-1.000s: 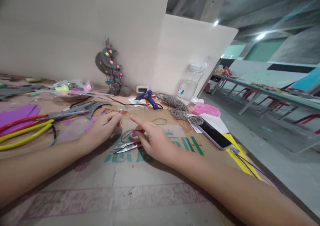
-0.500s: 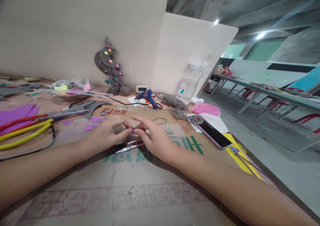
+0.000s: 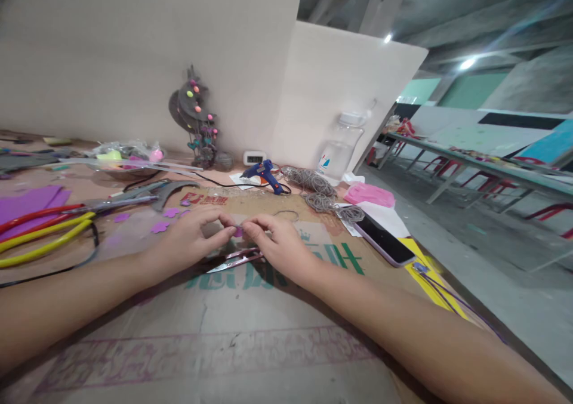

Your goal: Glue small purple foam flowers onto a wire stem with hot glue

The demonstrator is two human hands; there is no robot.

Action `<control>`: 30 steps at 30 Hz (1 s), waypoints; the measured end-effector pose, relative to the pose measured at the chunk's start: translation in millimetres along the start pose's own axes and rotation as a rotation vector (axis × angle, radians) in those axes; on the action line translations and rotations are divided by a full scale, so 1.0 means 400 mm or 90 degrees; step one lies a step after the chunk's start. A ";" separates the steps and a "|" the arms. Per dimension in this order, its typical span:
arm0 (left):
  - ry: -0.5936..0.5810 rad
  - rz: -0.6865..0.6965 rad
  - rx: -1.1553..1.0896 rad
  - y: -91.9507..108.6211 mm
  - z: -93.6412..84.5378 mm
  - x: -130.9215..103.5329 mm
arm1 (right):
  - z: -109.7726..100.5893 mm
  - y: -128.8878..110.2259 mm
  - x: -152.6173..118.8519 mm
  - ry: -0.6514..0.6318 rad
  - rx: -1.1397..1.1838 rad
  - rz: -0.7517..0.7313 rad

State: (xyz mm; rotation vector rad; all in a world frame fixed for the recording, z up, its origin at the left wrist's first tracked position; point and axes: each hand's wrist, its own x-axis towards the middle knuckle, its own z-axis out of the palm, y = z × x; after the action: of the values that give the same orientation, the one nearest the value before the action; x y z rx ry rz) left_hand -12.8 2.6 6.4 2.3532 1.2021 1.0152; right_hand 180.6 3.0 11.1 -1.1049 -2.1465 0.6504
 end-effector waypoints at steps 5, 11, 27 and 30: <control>-0.007 0.007 0.008 0.000 0.000 -0.001 | 0.003 -0.008 0.002 -0.007 0.013 0.025; -0.022 0.023 -0.006 0.000 0.000 -0.003 | 0.004 -0.005 0.002 0.019 0.002 0.018; -0.026 0.023 0.022 -0.003 0.007 -0.003 | 0.000 -0.016 0.000 0.081 -0.041 -0.009; -0.027 0.021 0.010 -0.006 0.008 -0.004 | 0.001 -0.016 -0.001 0.076 -0.043 -0.011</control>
State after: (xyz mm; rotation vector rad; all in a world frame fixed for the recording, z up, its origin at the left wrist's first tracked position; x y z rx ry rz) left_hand -12.5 3.1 2.0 2.4017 1.1645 0.9644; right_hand 177.2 -0.7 15.2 -1.1303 -2.0858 0.4949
